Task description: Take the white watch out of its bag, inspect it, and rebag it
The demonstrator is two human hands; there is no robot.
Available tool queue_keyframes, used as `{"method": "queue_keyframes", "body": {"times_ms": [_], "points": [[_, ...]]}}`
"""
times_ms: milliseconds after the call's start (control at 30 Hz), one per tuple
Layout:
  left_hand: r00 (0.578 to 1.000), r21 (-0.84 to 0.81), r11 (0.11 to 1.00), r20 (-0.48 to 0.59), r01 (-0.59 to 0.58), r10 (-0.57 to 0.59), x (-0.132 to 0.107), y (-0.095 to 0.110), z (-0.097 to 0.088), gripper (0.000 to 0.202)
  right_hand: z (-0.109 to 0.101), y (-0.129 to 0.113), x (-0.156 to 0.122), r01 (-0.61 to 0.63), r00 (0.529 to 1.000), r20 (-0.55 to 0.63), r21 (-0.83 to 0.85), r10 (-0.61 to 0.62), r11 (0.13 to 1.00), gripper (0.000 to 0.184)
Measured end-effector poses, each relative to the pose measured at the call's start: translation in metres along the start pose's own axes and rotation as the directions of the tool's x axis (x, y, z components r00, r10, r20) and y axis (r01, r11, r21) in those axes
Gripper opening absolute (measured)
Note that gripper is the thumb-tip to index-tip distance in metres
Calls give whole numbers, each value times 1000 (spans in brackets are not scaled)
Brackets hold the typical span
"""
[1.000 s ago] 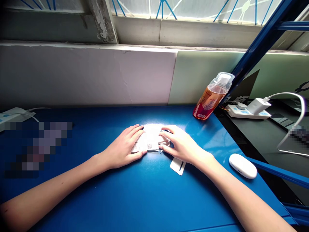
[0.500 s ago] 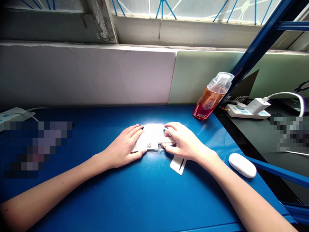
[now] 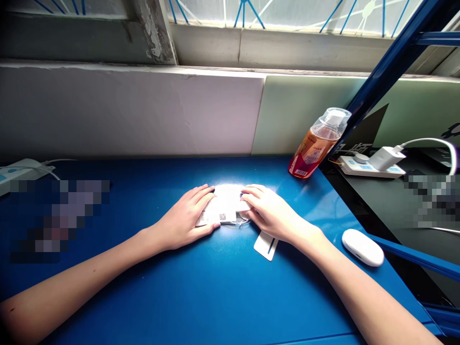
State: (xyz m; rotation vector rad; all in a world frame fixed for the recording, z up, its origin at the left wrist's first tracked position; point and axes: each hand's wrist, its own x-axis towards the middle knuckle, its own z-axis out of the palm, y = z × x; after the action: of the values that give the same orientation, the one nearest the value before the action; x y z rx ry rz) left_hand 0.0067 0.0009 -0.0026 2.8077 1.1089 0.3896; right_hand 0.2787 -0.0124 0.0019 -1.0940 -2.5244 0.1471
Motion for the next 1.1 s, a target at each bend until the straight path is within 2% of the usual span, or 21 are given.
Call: {"method": "queue_keyframes", "body": {"times_ms": [167, 300, 467, 600, 667, 733, 767, 800, 867, 900, 1000, 1100], "points": [[1000, -16, 1000, 25, 16, -16, -1, -1, -2, 68, -4, 19, -2, -60, 998, -38, -25, 59, 998, 23], [999, -40, 999, 25, 24, -23, -1, -1, -2, 70, -7, 27, -4, -111, 985, -143, -61, 101, 992, 23], [999, -76, 997, 35, 29, -26, 1, 1, -4, 72, -7, 27, -3, -191, 939, -308, -107, 150, 976, 24], [995, -161, 983, 35, 93, -88, 1, -3, -4, 87, -5, 24, -2, -198, 907, -395, -95, 146, 976, 26], [989, -223, 964, -12, 143, -150, 0, -5, -5, 88, -5, 21, -2, -177, 903, -410, -83, 128, 981, 27], [971, -258, 954, -143, 151, -193, 0, -4, -9, 78, -4, 17, -1, -140, 906, -413, -76, 97, 987, 27], [951, -252, 959, -242, 128, -190, 0, -2, -12, 72, -4, 14, -1, -118, 908, -412, -75, 77, 990, 27], [916, -221, 970, -361, 100, -176, 0, 1, -16, 65, -4, 10, 0, -97, 913, -404, -76, 58, 992, 27], [857, -107, 994, -513, -24, -35, 0, 10, -22, 57, -5, 0, 1, -51, 923, -385, -77, 17, 996, 29], [857, -60, 995, -514, -83, 40, 1, 15, -25, 55, -5, -5, 1, -30, 931, -365, -71, 2, 997, 30], [900, 43, 981, -393, -188, 190, 2, 28, -27, 54, -6, -23, 3, 45, 937, -343, -54, -61, 998, 33], [940, 81, 984, -292, -159, 175, 4, 32, -22, 45, -6, -35, 3, 107, 919, -380, -11, -103, 994, 33]]}}
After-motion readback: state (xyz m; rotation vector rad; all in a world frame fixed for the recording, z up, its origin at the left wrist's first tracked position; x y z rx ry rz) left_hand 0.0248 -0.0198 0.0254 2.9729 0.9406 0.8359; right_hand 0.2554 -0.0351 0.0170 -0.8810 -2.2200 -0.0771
